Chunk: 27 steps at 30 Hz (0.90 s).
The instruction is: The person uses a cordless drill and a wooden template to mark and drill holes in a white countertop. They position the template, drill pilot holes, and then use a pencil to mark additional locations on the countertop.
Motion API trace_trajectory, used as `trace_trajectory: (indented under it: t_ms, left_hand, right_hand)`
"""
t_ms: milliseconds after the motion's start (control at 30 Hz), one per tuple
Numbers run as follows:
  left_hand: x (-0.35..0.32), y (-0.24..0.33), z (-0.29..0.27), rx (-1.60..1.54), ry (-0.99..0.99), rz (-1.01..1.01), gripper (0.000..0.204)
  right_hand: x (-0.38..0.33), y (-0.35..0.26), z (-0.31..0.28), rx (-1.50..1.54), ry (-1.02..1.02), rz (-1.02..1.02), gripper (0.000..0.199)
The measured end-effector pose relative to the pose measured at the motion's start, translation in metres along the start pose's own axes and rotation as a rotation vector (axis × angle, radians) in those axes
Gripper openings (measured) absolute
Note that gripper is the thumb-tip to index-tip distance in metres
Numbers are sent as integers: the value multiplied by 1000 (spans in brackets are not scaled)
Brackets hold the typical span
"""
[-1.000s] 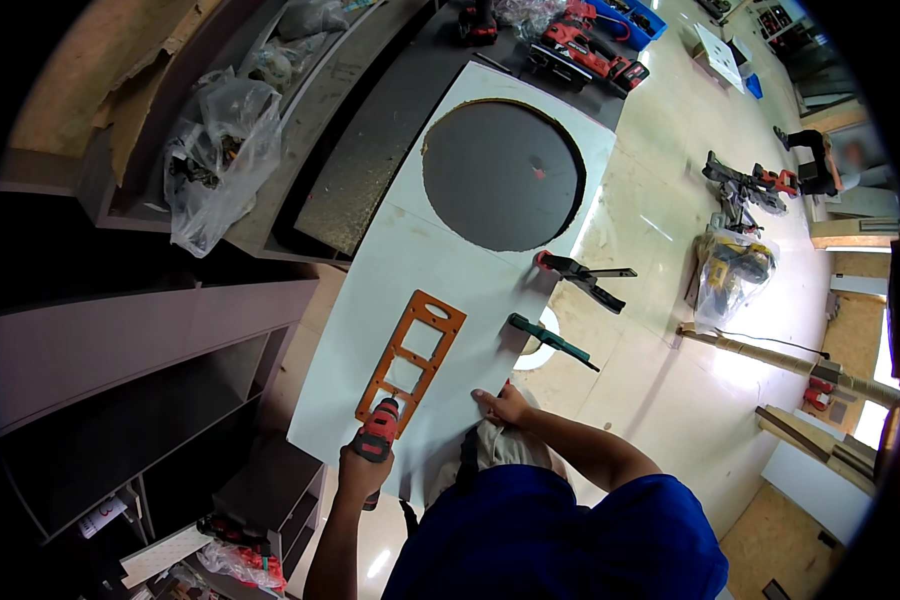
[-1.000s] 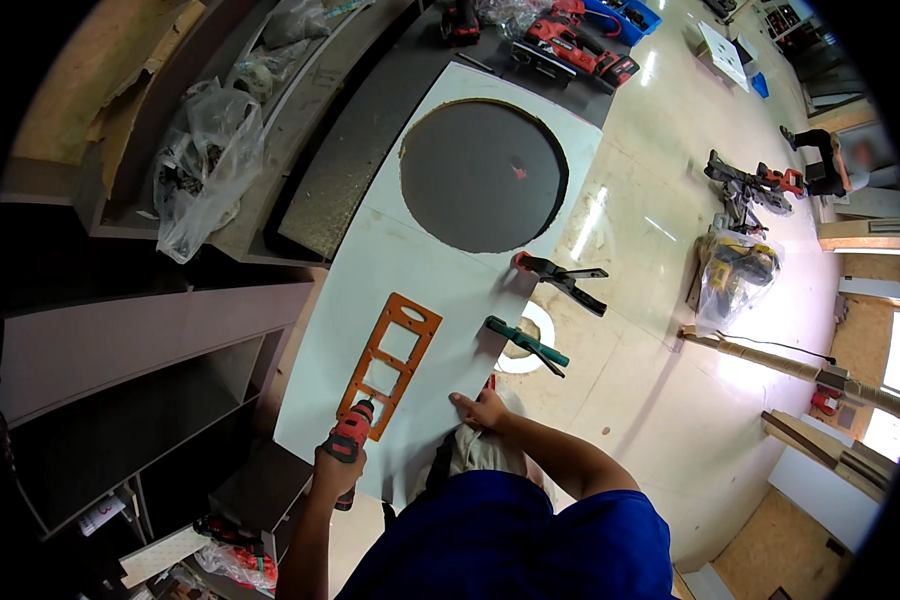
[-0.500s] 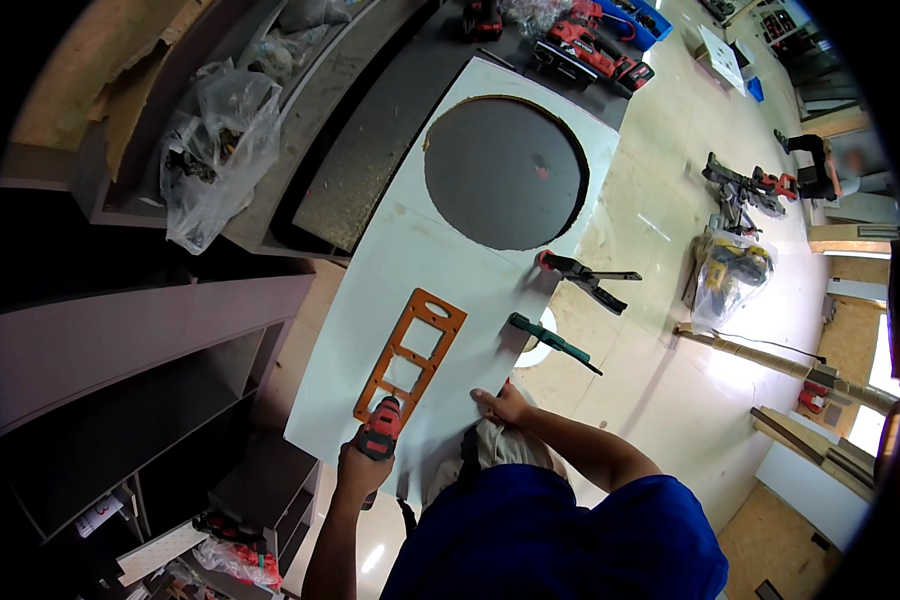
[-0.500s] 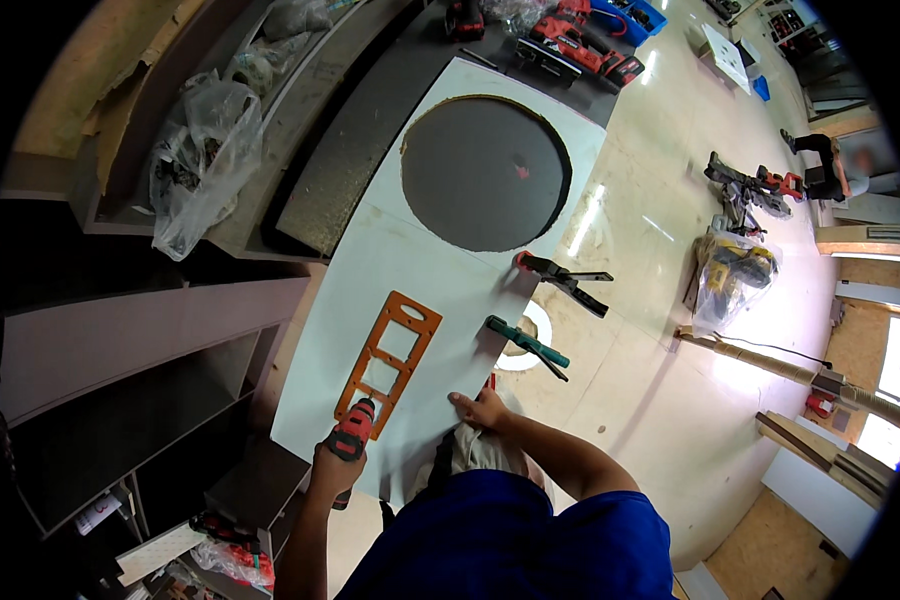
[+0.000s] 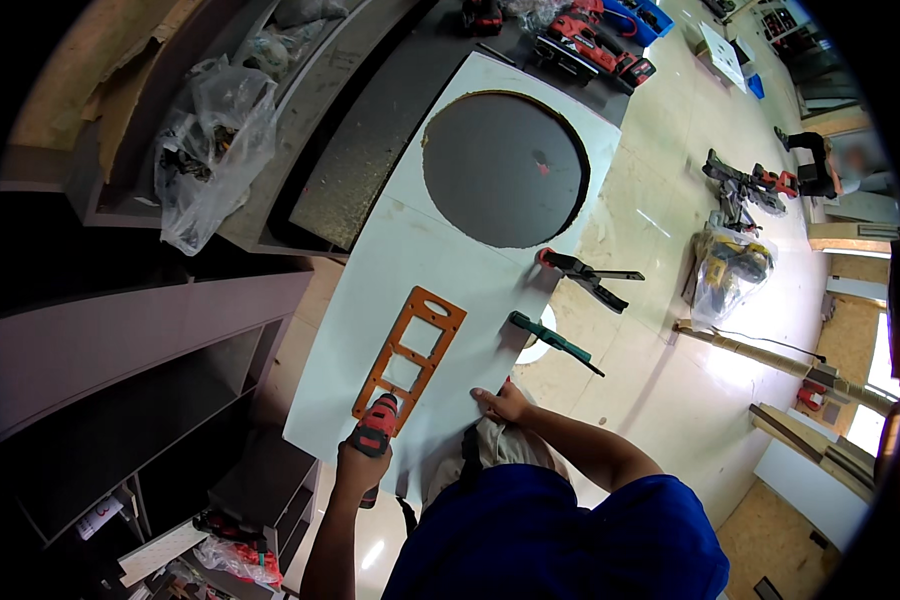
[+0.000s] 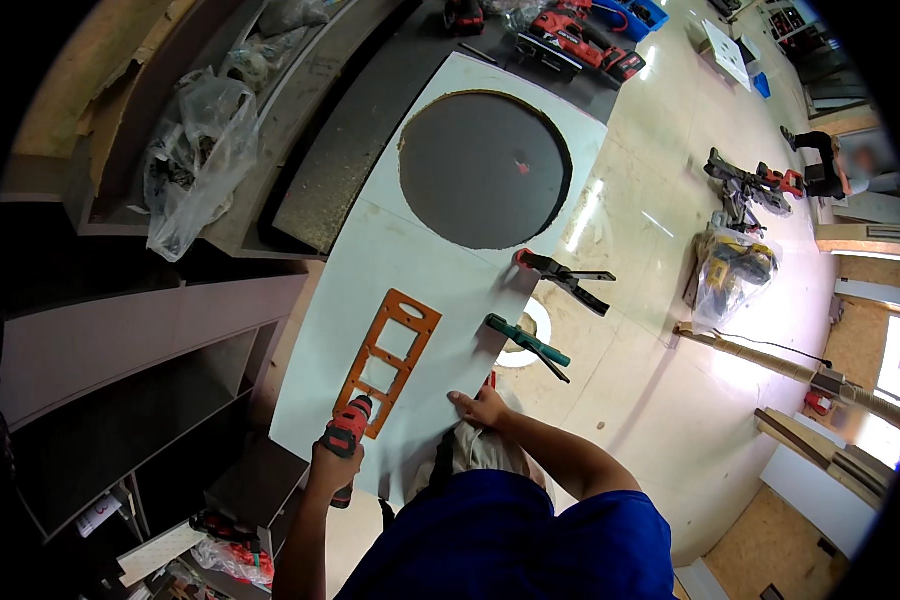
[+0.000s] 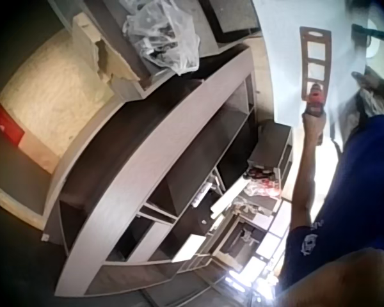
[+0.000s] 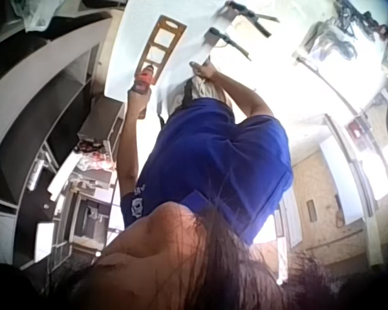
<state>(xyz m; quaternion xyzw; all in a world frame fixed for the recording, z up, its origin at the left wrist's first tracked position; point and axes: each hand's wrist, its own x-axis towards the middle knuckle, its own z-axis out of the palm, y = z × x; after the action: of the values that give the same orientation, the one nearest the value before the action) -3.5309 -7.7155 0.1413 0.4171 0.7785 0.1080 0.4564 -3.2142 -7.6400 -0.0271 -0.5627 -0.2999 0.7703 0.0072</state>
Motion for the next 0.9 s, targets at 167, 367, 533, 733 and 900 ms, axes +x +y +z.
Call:
trace_trajectory:
  t_ms: [167, 367, 533, 733, 900]
  left_hand:
    - [0, 0, 5, -210, -66, -282, 21]
    - [-3, -27, 29, -129, 38, -67, 24]
    - [-8, -21, 37, -231, 84, -163, 23]
    - [-35, 4, 30, -164, 183, -106, 29]
    - [-103, -21, 40, -404, 336, 43, 24]
  right_hand:
    - [2, 2, -1, -54, 33, -37, 50]
    - [2, -1, 10, 28, 100, -155, 39]
    - [-1, -9, 4, -97, 58, -30, 46]
    - [0, -17, -6, -489, 204, -9, 61]
    - [-12, -14, -29, -655, 161, -79, 45]
